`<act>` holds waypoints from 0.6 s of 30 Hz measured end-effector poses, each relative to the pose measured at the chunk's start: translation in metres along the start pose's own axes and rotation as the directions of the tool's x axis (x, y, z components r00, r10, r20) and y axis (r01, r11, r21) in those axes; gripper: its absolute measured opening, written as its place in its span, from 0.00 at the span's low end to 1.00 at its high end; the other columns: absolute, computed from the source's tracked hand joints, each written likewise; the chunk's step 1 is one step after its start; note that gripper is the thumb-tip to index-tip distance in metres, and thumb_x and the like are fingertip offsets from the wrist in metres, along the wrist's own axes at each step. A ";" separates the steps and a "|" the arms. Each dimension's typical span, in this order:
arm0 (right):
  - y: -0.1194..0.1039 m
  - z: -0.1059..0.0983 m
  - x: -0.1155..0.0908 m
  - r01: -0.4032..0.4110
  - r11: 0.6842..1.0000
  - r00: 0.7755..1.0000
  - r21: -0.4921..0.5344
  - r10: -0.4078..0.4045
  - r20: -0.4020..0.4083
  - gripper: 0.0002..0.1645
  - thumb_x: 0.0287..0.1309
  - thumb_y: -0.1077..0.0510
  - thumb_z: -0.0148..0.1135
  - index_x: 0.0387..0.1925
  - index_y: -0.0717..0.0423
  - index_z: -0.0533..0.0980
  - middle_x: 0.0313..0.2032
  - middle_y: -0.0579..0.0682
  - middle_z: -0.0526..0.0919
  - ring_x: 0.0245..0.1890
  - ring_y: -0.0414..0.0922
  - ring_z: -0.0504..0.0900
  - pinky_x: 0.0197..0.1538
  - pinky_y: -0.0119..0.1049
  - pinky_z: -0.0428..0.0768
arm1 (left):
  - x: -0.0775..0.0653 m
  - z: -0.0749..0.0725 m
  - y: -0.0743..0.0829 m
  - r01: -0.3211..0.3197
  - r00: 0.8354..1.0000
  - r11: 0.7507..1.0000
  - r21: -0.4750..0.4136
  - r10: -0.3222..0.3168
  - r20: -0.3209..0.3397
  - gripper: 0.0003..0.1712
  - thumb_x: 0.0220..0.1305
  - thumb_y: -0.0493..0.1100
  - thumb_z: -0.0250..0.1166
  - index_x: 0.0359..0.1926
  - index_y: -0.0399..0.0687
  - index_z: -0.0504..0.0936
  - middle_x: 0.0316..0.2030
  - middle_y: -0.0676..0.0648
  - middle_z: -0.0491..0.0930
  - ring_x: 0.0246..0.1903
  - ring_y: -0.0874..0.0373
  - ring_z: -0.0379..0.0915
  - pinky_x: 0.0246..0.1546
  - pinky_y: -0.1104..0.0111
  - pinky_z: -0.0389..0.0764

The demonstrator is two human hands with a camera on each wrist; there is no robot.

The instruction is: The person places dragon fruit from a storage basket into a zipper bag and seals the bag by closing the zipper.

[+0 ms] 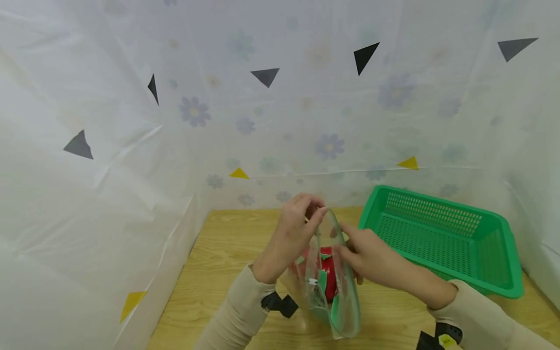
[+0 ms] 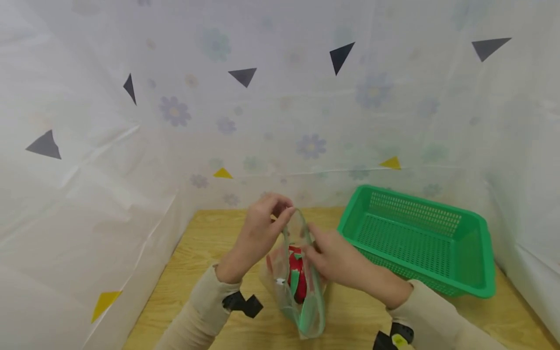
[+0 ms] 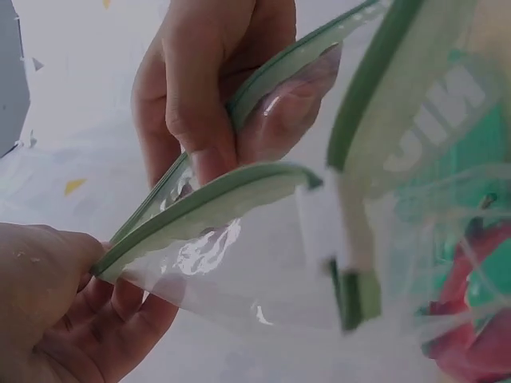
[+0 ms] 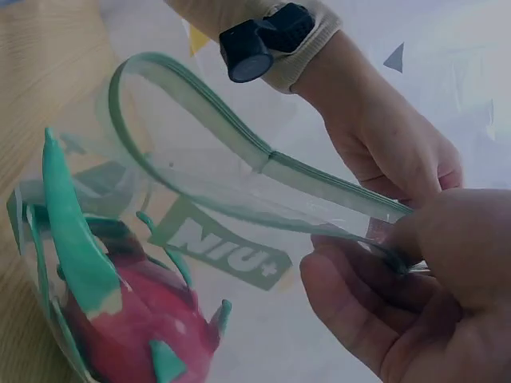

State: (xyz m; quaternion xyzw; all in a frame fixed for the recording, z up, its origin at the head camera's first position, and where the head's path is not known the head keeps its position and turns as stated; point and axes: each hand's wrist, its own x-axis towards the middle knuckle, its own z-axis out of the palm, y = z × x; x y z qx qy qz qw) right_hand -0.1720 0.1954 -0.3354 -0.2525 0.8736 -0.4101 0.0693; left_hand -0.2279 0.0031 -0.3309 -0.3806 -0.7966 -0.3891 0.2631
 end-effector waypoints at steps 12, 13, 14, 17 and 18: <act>-0.011 -0.009 0.010 0.011 0.984 0.990 0.178 0.014 -0.138 0.21 0.75 0.55 0.50 0.62 0.62 0.67 0.22 0.52 0.82 0.16 0.51 0.82 0.23 0.42 0.84 | -0.017 -0.014 -0.002 0.230 0.968 0.973 -0.022 -0.227 0.107 0.16 0.66 0.37 0.65 0.53 0.44 0.75 0.34 0.48 0.75 0.28 0.62 0.73 0.29 0.75 0.77; -0.011 -0.010 0.011 0.002 0.984 0.989 0.178 0.024 -0.145 0.21 0.75 0.56 0.50 0.62 0.62 0.67 0.22 0.53 0.82 0.16 0.51 0.82 0.24 0.41 0.84 | -0.020 -0.016 -0.002 0.257 0.960 0.966 -0.012 -0.254 0.122 0.18 0.65 0.37 0.66 0.54 0.45 0.74 0.35 0.48 0.75 0.28 0.61 0.73 0.30 0.75 0.78; -0.011 -0.010 0.012 -0.002 0.984 0.988 0.179 0.029 -0.151 0.19 0.75 0.56 0.50 0.60 0.62 0.68 0.23 0.53 0.82 0.16 0.51 0.82 0.24 0.42 0.84 | -0.024 -0.018 -0.002 0.283 0.950 0.959 -0.002 -0.280 0.137 0.19 0.65 0.37 0.66 0.56 0.45 0.74 0.36 0.48 0.75 0.28 0.61 0.73 0.30 0.75 0.78; -0.010 -0.012 0.014 -0.014 0.981 0.986 0.191 0.045 -0.158 0.17 0.75 0.56 0.49 0.57 0.63 0.70 0.25 0.56 0.82 0.17 0.51 0.82 0.24 0.42 0.84 | -0.035 -0.025 -0.003 0.335 0.925 0.942 0.024 -0.334 0.181 0.21 0.64 0.38 0.66 0.57 0.47 0.73 0.37 0.50 0.76 0.29 0.62 0.74 0.30 0.75 0.78; -0.010 -0.013 0.015 -0.018 0.980 0.986 0.196 0.050 -0.158 0.17 0.75 0.57 0.49 0.57 0.63 0.70 0.26 0.56 0.81 0.17 0.51 0.82 0.24 0.42 0.84 | -0.038 -0.027 -0.004 0.346 0.919 0.938 0.026 -0.344 0.195 0.21 0.64 0.39 0.66 0.57 0.47 0.74 0.37 0.50 0.76 0.29 0.62 0.74 0.29 0.75 0.78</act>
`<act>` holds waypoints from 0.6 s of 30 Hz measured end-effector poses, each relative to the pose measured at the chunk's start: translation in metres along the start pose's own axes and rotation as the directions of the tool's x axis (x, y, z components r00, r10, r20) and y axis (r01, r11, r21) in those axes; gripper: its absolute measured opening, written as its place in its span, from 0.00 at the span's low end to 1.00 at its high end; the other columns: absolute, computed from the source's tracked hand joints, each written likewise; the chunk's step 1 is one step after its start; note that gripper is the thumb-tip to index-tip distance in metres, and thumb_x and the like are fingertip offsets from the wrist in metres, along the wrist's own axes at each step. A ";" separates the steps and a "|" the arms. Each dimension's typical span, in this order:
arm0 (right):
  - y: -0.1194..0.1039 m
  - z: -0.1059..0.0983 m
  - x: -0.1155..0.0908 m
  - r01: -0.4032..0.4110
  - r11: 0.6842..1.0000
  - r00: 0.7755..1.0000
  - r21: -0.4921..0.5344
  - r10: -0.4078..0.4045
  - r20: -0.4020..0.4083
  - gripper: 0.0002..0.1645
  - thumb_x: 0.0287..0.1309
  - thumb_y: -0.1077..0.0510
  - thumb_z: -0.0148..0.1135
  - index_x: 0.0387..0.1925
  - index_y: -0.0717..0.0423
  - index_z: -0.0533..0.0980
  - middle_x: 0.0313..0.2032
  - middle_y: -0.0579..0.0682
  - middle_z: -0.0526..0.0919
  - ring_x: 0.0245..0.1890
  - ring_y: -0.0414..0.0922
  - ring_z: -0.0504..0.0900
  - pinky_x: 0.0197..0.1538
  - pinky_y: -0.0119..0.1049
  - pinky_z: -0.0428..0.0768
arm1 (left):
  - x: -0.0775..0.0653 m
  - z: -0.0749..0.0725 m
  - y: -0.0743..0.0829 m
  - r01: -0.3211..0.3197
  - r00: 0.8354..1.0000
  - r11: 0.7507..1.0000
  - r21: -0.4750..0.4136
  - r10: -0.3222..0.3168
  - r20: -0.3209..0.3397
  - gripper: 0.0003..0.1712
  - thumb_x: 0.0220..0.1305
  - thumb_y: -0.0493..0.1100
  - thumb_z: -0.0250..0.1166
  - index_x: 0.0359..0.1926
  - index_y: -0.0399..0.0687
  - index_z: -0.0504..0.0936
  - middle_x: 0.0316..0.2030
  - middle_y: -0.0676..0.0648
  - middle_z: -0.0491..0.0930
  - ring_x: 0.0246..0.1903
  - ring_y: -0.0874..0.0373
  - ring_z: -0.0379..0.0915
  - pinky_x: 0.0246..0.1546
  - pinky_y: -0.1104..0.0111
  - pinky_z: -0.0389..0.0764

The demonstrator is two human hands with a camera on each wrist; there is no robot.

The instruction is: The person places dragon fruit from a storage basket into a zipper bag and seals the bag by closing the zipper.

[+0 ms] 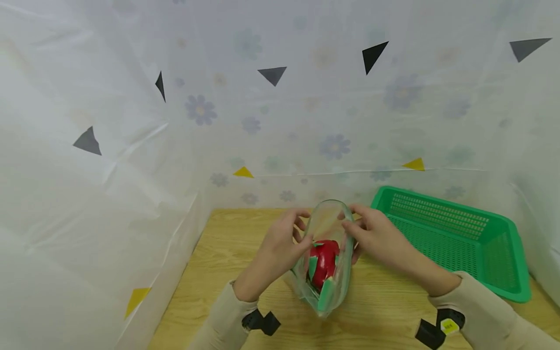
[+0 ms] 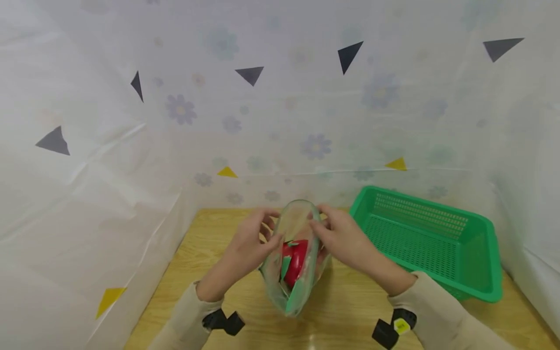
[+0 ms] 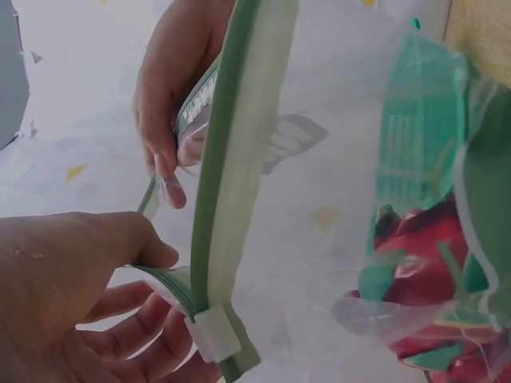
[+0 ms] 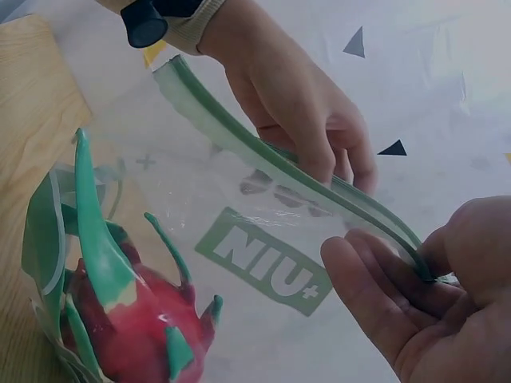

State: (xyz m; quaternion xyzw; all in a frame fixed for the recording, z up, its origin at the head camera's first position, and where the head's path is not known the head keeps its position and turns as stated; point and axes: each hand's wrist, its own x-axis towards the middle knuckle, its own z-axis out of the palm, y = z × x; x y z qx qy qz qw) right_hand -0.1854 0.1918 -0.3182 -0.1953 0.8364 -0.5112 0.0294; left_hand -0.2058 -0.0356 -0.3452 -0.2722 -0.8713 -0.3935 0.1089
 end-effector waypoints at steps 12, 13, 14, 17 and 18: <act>0.006 -0.010 0.004 0.011 1.000 1.000 0.016 -0.011 -0.009 0.16 0.75 0.58 0.49 0.56 0.65 0.68 0.27 0.61 0.83 0.17 0.52 0.84 0.25 0.45 0.85 | -0.032 -0.011 -0.017 -0.013 0.988 0.996 0.092 -0.001 0.153 0.12 0.65 0.44 0.67 0.46 0.48 0.75 0.35 0.49 0.78 0.27 0.66 0.73 0.30 0.77 0.78; 0.006 -0.011 0.003 0.009 1.000 1.000 0.011 -0.009 -0.013 0.16 0.75 0.58 0.49 0.56 0.65 0.68 0.27 0.60 0.83 0.17 0.51 0.84 0.25 0.45 0.85 | -0.034 -0.012 -0.017 0.003 0.984 0.996 0.086 -0.018 0.179 0.11 0.66 0.45 0.66 0.45 0.48 0.75 0.35 0.50 0.78 0.28 0.67 0.73 0.30 0.77 0.78; 0.006 -0.012 0.003 0.006 1.000 1.000 0.004 -0.006 -0.015 0.17 0.75 0.58 0.49 0.57 0.65 0.67 0.27 0.59 0.84 0.18 0.50 0.84 0.25 0.44 0.84 | -0.034 -0.013 -0.018 0.012 0.979 0.996 0.084 -0.029 0.204 0.10 0.67 0.46 0.66 0.44 0.49 0.76 0.34 0.51 0.79 0.28 0.68 0.74 0.31 0.77 0.79; 0.008 -0.015 0.002 -0.006 1.000 1.000 -0.011 0.006 -0.021 0.20 0.75 0.56 0.50 0.60 0.65 0.65 0.28 0.57 0.84 0.18 0.49 0.84 0.26 0.44 0.84 | -0.037 -0.015 -0.020 0.020 0.959 0.997 0.071 -0.040 0.281 0.09 0.70 0.49 0.63 0.42 0.51 0.75 0.34 0.54 0.80 0.31 0.69 0.76 0.32 0.77 0.79; 0.008 -0.016 0.001 -0.010 1.000 1.000 -0.011 0.010 -0.021 0.22 0.75 0.55 0.50 0.61 0.65 0.64 0.28 0.56 0.84 0.18 0.49 0.84 0.26 0.43 0.84 | -0.038 -0.016 -0.021 0.016 0.952 0.998 0.062 -0.034 0.303 0.09 0.70 0.50 0.62 0.42 0.51 0.75 0.34 0.55 0.80 0.31 0.69 0.76 0.33 0.77 0.80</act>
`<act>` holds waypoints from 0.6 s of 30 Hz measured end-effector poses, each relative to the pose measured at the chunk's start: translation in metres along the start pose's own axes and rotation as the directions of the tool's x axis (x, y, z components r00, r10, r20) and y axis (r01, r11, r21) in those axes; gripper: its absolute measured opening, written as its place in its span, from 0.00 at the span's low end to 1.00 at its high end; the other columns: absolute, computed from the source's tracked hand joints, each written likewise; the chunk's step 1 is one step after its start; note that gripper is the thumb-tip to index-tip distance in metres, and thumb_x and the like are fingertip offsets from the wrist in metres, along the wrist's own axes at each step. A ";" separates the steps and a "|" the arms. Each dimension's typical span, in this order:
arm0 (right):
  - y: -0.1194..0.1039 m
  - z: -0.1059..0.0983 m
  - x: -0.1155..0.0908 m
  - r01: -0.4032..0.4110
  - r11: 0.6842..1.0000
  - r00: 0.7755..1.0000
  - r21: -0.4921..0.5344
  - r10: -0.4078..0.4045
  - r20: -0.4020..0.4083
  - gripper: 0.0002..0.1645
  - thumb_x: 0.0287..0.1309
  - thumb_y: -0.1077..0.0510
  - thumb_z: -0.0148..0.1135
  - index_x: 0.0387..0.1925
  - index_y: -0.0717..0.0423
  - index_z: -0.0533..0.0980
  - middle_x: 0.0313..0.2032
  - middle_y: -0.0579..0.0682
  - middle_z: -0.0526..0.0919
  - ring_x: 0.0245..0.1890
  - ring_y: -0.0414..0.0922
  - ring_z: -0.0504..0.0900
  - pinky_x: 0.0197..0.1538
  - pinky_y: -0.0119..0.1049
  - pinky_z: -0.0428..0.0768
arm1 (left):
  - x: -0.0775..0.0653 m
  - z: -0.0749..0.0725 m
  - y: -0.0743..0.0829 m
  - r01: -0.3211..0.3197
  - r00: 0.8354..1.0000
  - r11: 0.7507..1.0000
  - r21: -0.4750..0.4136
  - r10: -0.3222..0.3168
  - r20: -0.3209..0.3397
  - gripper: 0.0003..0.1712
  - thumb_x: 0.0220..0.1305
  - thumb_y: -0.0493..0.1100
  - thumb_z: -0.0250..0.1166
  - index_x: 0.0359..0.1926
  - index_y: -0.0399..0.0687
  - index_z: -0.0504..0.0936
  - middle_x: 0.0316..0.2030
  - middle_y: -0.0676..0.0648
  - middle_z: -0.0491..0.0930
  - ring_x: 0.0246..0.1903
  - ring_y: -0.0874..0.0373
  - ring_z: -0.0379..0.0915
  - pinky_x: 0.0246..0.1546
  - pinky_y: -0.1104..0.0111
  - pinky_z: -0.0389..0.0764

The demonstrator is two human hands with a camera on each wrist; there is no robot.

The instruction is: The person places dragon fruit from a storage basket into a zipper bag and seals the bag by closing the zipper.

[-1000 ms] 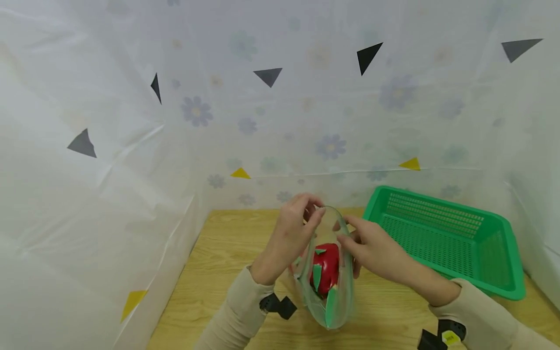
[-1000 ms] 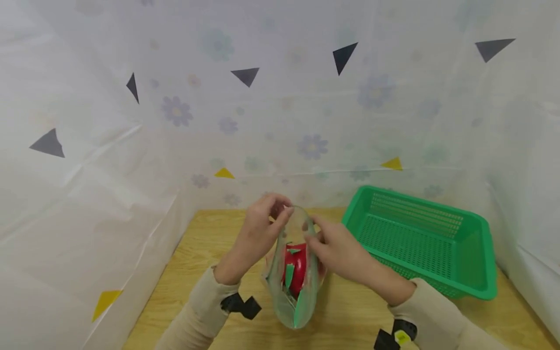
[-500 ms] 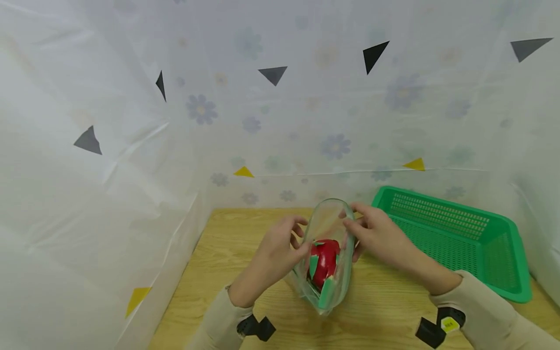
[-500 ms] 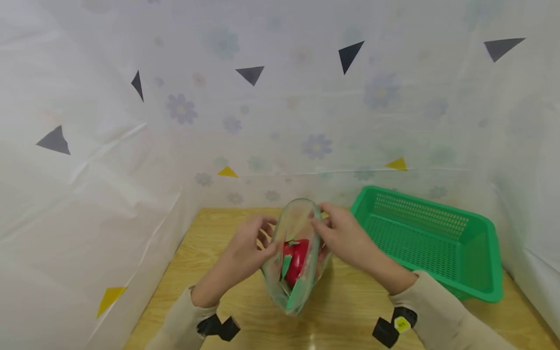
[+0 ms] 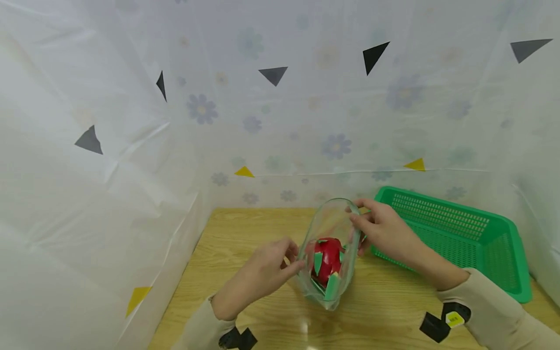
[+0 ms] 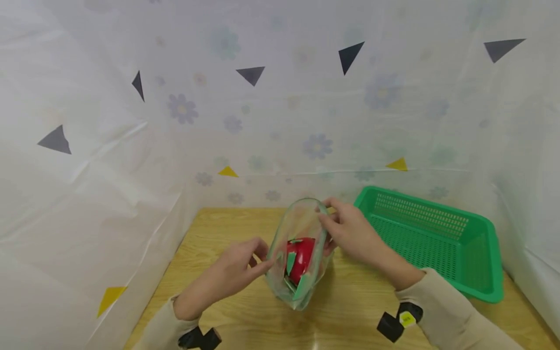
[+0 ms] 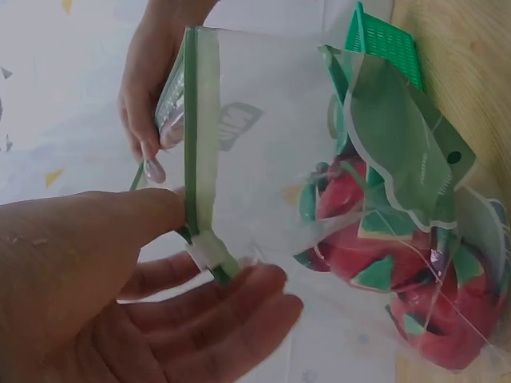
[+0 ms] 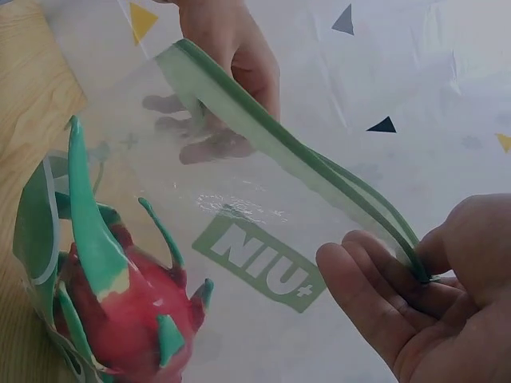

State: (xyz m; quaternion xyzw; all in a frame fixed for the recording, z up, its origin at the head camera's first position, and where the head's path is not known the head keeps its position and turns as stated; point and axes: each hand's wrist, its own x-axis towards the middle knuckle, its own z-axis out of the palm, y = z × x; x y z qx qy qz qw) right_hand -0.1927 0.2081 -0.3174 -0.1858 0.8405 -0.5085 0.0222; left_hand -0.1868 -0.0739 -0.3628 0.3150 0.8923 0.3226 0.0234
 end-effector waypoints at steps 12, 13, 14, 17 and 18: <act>0.002 -0.006 0.000 -0.035 0.999 0.999 0.012 0.035 0.009 0.24 0.76 0.54 0.49 0.63 0.66 0.62 0.29 0.58 0.84 0.19 0.51 0.85 0.30 0.44 0.86 | -0.006 0.015 -0.013 -0.323 0.938 0.944 0.066 0.329 -0.114 0.11 0.60 0.40 0.71 0.43 0.49 0.80 0.38 0.51 0.81 0.29 0.69 0.78 0.32 0.85 0.78; 0.001 -0.007 0.000 -0.035 0.999 0.999 0.012 0.035 0.011 0.24 0.76 0.54 0.49 0.62 0.66 0.62 0.29 0.58 0.84 0.19 0.51 0.85 0.30 0.44 0.86 | -0.006 0.017 -0.015 -0.352 0.919 0.928 0.125 0.368 -0.143 0.10 0.61 0.39 0.70 0.42 0.48 0.80 0.38 0.51 0.81 0.29 0.68 0.78 0.32 0.86 0.77; 0.001 -0.007 0.000 -0.035 0.999 0.999 0.010 0.035 0.010 0.24 0.76 0.54 0.49 0.63 0.66 0.62 0.29 0.58 0.84 0.19 0.52 0.85 0.29 0.44 0.86 | -0.006 0.018 -0.016 -0.364 0.904 0.915 0.173 0.392 -0.172 0.09 0.61 0.38 0.70 0.42 0.48 0.81 0.38 0.51 0.81 0.29 0.68 0.78 0.32 0.87 0.76; 0.001 -0.010 0.000 -0.038 0.999 0.999 -0.025 0.038 -0.013 0.26 0.75 0.54 0.50 0.65 0.66 0.61 0.30 0.58 0.84 0.20 0.51 0.85 0.28 0.43 0.85 | -0.004 0.017 -0.019 -0.347 0.878 0.904 0.250 0.407 -0.250 0.08 0.61 0.37 0.70 0.40 0.49 0.81 0.35 0.52 0.79 0.28 0.67 0.76 0.30 0.86 0.74; 0.002 -0.012 0.000 -0.037 0.998 0.999 -0.042 0.036 -0.026 0.26 0.75 0.55 0.50 0.66 0.66 0.61 0.31 0.58 0.84 0.20 0.51 0.85 0.27 0.42 0.85 | -0.004 0.016 -0.019 -0.333 0.873 0.903 0.271 0.404 -0.273 0.08 0.62 0.38 0.70 0.40 0.49 0.80 0.34 0.52 0.79 0.28 0.67 0.76 0.29 0.86 0.74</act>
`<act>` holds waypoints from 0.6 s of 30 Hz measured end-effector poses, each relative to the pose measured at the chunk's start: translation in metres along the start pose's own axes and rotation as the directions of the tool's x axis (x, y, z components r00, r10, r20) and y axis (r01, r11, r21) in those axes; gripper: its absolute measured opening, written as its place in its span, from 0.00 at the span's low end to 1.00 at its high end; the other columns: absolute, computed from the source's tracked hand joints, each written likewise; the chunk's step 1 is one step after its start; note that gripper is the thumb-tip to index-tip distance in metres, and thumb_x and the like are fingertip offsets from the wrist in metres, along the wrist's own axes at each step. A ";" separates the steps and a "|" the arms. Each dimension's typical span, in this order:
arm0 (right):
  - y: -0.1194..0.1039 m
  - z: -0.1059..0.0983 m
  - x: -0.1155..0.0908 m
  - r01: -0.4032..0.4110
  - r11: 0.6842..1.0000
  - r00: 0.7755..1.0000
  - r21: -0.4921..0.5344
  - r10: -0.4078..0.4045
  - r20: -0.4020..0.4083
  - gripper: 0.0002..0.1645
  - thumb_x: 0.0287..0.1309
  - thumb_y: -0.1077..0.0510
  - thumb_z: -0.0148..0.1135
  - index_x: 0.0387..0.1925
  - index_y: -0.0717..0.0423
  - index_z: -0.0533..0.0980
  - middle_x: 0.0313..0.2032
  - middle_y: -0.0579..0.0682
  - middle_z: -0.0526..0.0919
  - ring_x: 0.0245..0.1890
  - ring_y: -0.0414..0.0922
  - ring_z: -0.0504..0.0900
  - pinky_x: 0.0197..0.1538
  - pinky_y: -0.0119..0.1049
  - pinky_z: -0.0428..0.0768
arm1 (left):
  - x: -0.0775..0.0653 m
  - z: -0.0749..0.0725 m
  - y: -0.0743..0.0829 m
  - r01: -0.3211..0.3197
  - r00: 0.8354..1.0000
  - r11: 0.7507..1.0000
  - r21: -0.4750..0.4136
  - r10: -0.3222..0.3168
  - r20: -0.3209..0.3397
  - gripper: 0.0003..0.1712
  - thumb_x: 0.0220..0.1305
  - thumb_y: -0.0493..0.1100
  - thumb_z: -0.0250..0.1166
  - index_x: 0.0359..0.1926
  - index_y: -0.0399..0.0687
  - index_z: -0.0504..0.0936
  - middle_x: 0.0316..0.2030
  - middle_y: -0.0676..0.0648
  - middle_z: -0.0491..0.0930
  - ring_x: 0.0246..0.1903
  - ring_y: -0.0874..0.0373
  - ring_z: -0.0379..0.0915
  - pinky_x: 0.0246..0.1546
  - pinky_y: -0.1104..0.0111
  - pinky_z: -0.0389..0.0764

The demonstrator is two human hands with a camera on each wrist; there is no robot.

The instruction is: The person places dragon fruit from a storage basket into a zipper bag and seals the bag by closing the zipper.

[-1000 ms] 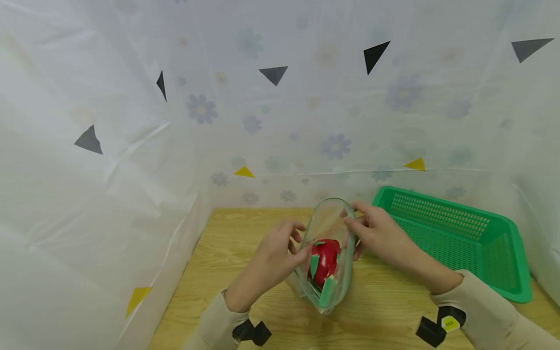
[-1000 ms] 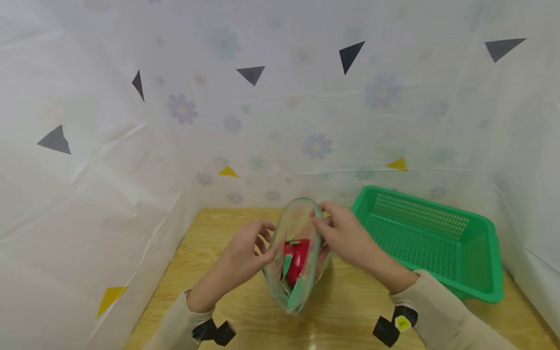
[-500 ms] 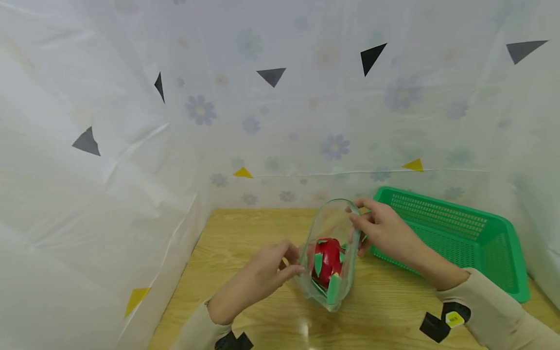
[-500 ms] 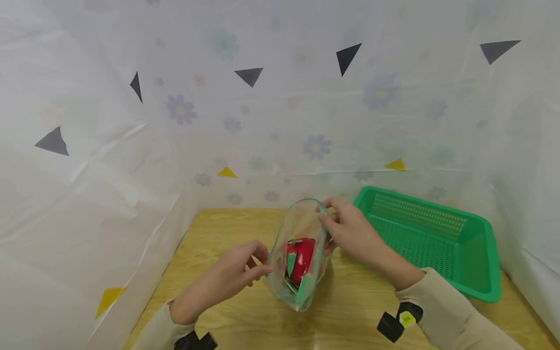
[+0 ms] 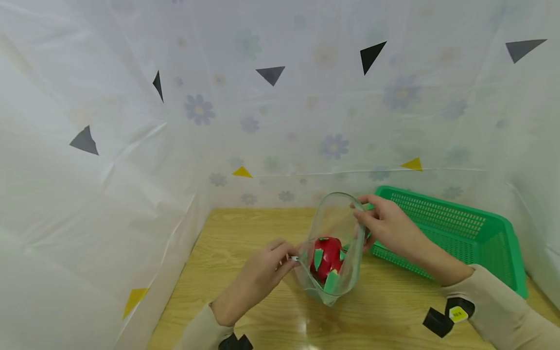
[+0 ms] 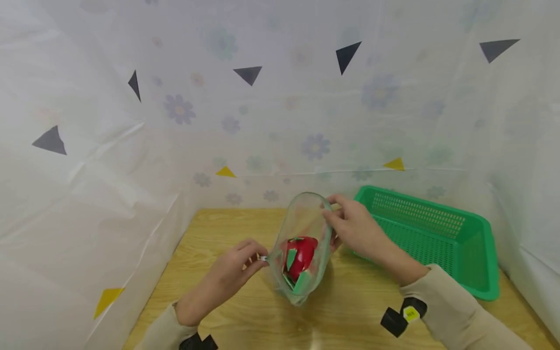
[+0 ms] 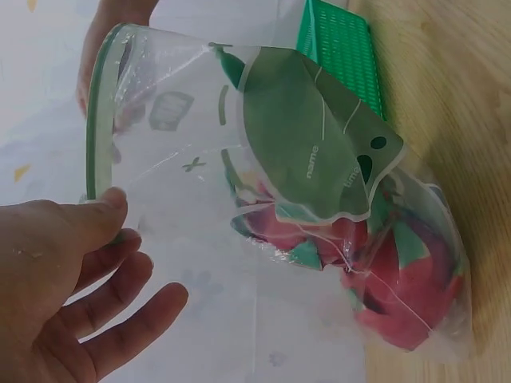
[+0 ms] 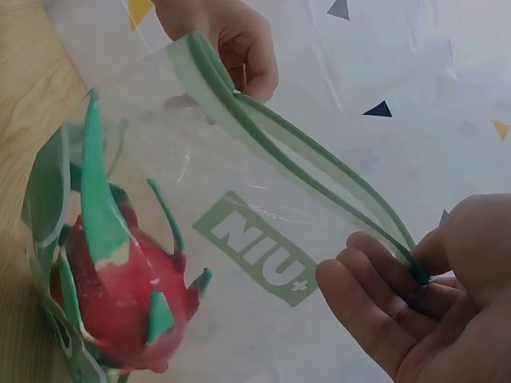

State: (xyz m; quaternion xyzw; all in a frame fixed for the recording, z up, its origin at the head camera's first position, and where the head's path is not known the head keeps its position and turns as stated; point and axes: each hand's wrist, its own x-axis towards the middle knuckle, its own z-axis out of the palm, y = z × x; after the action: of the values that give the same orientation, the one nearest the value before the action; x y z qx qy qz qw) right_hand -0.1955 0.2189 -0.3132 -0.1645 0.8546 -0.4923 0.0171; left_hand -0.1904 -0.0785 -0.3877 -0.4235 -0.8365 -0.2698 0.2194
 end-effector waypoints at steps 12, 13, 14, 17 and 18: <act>0.008 -0.019 0.000 -0.010 0.988 0.997 -0.156 -0.003 -0.082 0.23 0.75 0.53 0.50 0.65 0.58 0.63 0.17 0.52 0.77 0.16 0.50 0.76 0.26 0.40 0.79 | 0.009 -0.021 -0.012 0.050 0.989 0.982 0.180 -0.023 -0.148 0.07 0.63 0.39 0.68 0.40 0.45 0.78 0.30 0.51 0.80 0.26 0.64 0.75 0.25 0.79 0.75; 0.009 -0.020 0.000 -0.007 0.987 0.997 -0.160 -0.006 -0.082 0.23 0.75 0.53 0.50 0.65 0.57 0.63 0.17 0.52 0.76 0.15 0.49 0.75 0.25 0.40 0.79 | 0.009 -0.022 -0.012 0.049 0.988 0.981 0.187 -0.020 -0.156 0.07 0.63 0.39 0.68 0.40 0.45 0.78 0.30 0.51 0.80 0.25 0.64 0.75 0.25 0.79 0.75; 0.011 -0.020 0.001 -0.008 0.986 0.997 -0.165 -0.006 -0.082 0.22 0.75 0.53 0.50 0.64 0.56 0.64 0.16 0.51 0.76 0.14 0.49 0.75 0.25 0.40 0.78 | 0.010 -0.024 -0.013 0.047 0.986 0.981 0.190 -0.016 -0.163 0.07 0.63 0.39 0.68 0.40 0.45 0.78 0.30 0.51 0.80 0.25 0.65 0.75 0.25 0.78 0.75; 0.014 -0.022 0.001 -0.008 0.984 0.996 -0.178 -0.007 -0.085 0.21 0.75 0.53 0.49 0.65 0.53 0.63 0.14 0.51 0.74 0.13 0.48 0.73 0.24 0.40 0.77 | 0.013 -0.029 -0.014 0.047 0.985 0.979 0.200 -0.012 -0.173 0.07 0.63 0.39 0.68 0.40 0.45 0.78 0.31 0.51 0.80 0.25 0.65 0.75 0.25 0.77 0.76; 0.016 -0.022 0.001 -0.008 0.983 0.996 -0.184 -0.008 -0.088 0.21 0.75 0.53 0.49 0.65 0.52 0.63 0.14 0.51 0.73 0.13 0.48 0.73 0.23 0.40 0.77 | 0.013 -0.031 -0.014 0.051 0.985 0.978 0.203 -0.016 -0.172 0.07 0.63 0.39 0.68 0.40 0.45 0.79 0.31 0.51 0.81 0.25 0.65 0.75 0.25 0.77 0.75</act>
State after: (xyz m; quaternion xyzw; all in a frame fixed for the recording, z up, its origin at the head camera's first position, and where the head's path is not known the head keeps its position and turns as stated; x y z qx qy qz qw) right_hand -0.2046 0.2448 -0.3149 -0.1434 0.8963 -0.4180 -0.0363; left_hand -0.2052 -0.0974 -0.3605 -0.3599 -0.8453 -0.2201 0.3279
